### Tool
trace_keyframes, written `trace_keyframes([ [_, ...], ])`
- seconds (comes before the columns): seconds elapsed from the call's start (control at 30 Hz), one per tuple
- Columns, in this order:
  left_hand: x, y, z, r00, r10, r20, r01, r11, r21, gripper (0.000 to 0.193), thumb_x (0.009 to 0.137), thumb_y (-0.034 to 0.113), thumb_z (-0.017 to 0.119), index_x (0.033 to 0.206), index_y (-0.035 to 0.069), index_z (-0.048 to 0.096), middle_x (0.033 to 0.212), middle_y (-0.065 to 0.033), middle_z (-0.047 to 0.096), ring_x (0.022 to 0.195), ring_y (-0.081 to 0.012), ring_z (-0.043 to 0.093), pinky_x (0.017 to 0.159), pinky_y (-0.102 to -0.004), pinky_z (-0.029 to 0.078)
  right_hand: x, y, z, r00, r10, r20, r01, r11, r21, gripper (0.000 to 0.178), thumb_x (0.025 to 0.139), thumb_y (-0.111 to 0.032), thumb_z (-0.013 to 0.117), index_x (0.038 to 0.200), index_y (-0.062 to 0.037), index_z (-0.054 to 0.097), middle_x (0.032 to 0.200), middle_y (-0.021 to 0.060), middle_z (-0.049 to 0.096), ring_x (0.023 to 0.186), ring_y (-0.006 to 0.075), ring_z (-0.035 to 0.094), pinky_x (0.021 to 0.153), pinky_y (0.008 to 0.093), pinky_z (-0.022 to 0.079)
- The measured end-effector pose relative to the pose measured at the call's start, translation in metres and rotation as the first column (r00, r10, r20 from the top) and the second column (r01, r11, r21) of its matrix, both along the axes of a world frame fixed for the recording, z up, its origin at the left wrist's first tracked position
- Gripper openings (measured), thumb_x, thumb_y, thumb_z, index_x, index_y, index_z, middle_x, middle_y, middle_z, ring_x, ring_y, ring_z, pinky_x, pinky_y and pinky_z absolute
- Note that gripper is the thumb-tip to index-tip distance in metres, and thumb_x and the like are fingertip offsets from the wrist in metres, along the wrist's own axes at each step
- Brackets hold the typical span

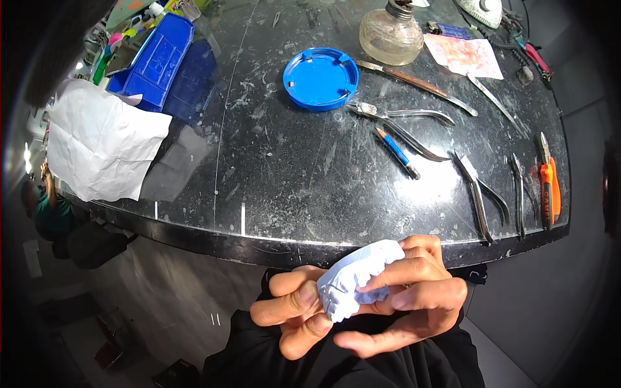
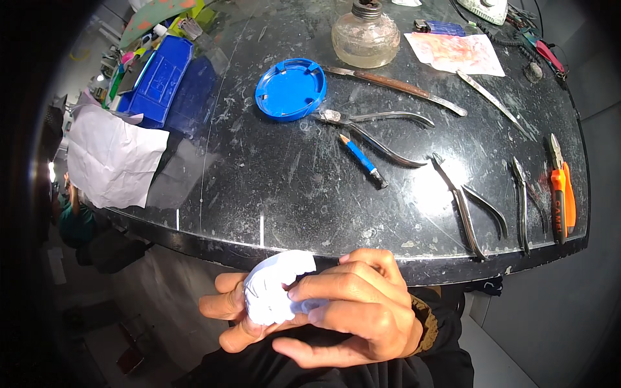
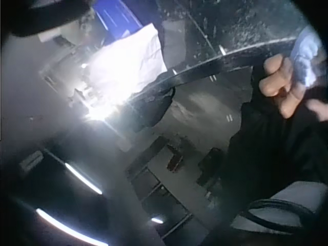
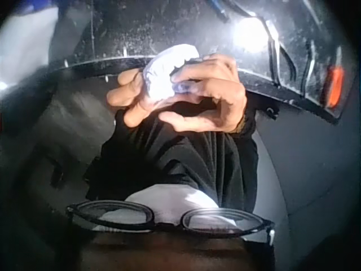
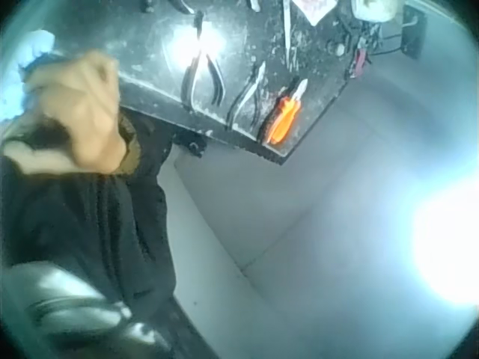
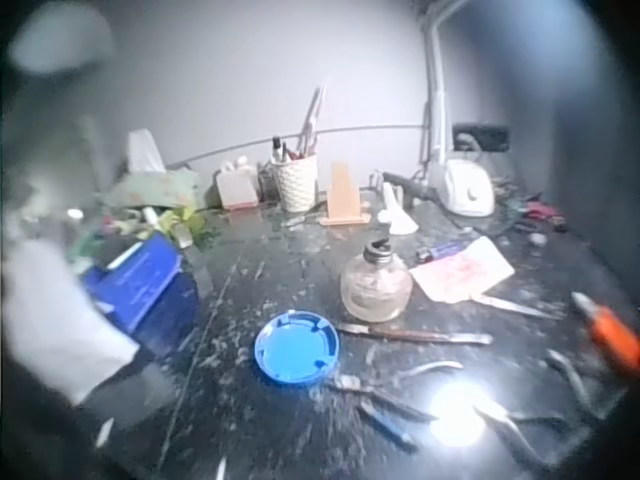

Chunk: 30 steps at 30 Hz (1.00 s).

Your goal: The person handles a metal wire and fits it onto a dental model, using pliers to shape the wire against the teeth.

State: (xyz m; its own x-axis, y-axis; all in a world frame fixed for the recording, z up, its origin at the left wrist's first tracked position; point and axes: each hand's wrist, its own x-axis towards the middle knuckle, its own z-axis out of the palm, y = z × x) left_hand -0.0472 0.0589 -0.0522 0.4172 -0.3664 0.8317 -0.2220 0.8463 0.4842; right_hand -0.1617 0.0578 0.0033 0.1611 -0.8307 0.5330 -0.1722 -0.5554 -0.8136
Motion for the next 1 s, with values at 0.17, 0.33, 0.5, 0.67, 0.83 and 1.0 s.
trace_keyframes([
  [0.17,0.035,0.009,0.002,0.931,-0.321,0.172,0.273,0.928,0.254,0.021,0.079,-0.005,0.058,0.09,0.013,0.054,0.098,-0.0129,0.041,0.074,-0.023,0.053,0.053,-0.0283,0.056,-0.007,-0.008,-0.006,0.998,0.018,0.058,-0.015,0.999,-0.039,0.054,0.053,-0.031,0.087,0.083,-0.0086,0.047,0.086,0.0079,0.065,0.07,0.0161,0.061,0.068,0.0273,0.039],
  [0.33,0.011,-0.01,-0.007,0.976,-0.077,0.202,0.093,0.993,-0.074,0.025,0.076,-0.008,0.06,0.09,0.012,0.053,0.095,-0.0142,0.042,0.068,-0.0229,0.053,0.052,-0.0256,0.055,-0.004,-0.021,-0.002,0.988,-0.137,0.068,0.152,0.934,-0.324,0.067,0.064,-0.017,0.08,0.106,-0.0103,0.029,0.08,0.0073,0.066,0.073,0.0189,0.055,0.07,0.0332,0.037],
  [0.5,-0.005,-0.022,-0.005,0.998,-0.026,0.055,0.03,0.997,-0.073,0.04,0.063,-0.004,0.076,0.09,0.01,0.049,0.09,-0.0122,0.042,0.056,-0.014,0.048,0.043,-0.0162,0.045,-0.011,-0.031,0.008,0.984,-0.053,-0.172,0.007,0.966,-0.257,0.07,0.069,-0.013,0.076,0.113,-0.0121,0.021,0.075,0.0059,0.067,0.078,0.0227,0.056,0.079,0.0381,0.035],
  [0.67,0.003,-0.022,-0.003,0.993,-0.082,0.089,0.084,0.996,-0.014,0.054,0.053,0.0,0.084,0.092,0.01,0.047,0.09,-0.0109,0.042,0.057,-0.0122,0.049,0.042,-0.0153,0.045,-0.017,-0.036,0.008,0.993,0.084,-0.086,-0.1,0.973,-0.208,0.078,0.067,-0.007,0.077,0.115,-0.015,0.016,0.075,0.0076,0.067,0.081,0.0229,0.058,0.077,0.0363,0.037],
  [0.83,0.014,-0.019,0.001,0.89,-0.437,0.134,0.43,0.9,0.075,0.054,0.053,-0.006,0.082,0.093,0.007,0.049,0.096,-0.0136,0.043,0.066,-0.017,0.055,0.051,-0.0209,0.052,-0.019,-0.036,0.005,0.993,0.112,-0.038,-0.117,0.973,-0.2,0.079,0.066,-0.006,0.076,0.116,-0.015,0.016,0.077,0.0095,0.067,0.08,0.0235,0.058,0.071,0.0341,0.041],
  [1.0,0.032,-0.017,0.008,0.567,-0.824,-0.012,0.82,0.563,0.102,0.049,0.05,-0.011,0.081,0.089,0.003,0.054,0.1,-0.0187,0.048,0.071,-0.0206,0.056,0.054,-0.0273,0.052,-0.021,-0.031,0.001,0.891,0.375,0.256,-0.34,0.925,-0.171,0.042,0.066,0.002,0.072,0.096,0.0007,0.043,0.082,0.0207,0.064,0.069,0.0251,0.063,0.05,0.0296,0.047],
])
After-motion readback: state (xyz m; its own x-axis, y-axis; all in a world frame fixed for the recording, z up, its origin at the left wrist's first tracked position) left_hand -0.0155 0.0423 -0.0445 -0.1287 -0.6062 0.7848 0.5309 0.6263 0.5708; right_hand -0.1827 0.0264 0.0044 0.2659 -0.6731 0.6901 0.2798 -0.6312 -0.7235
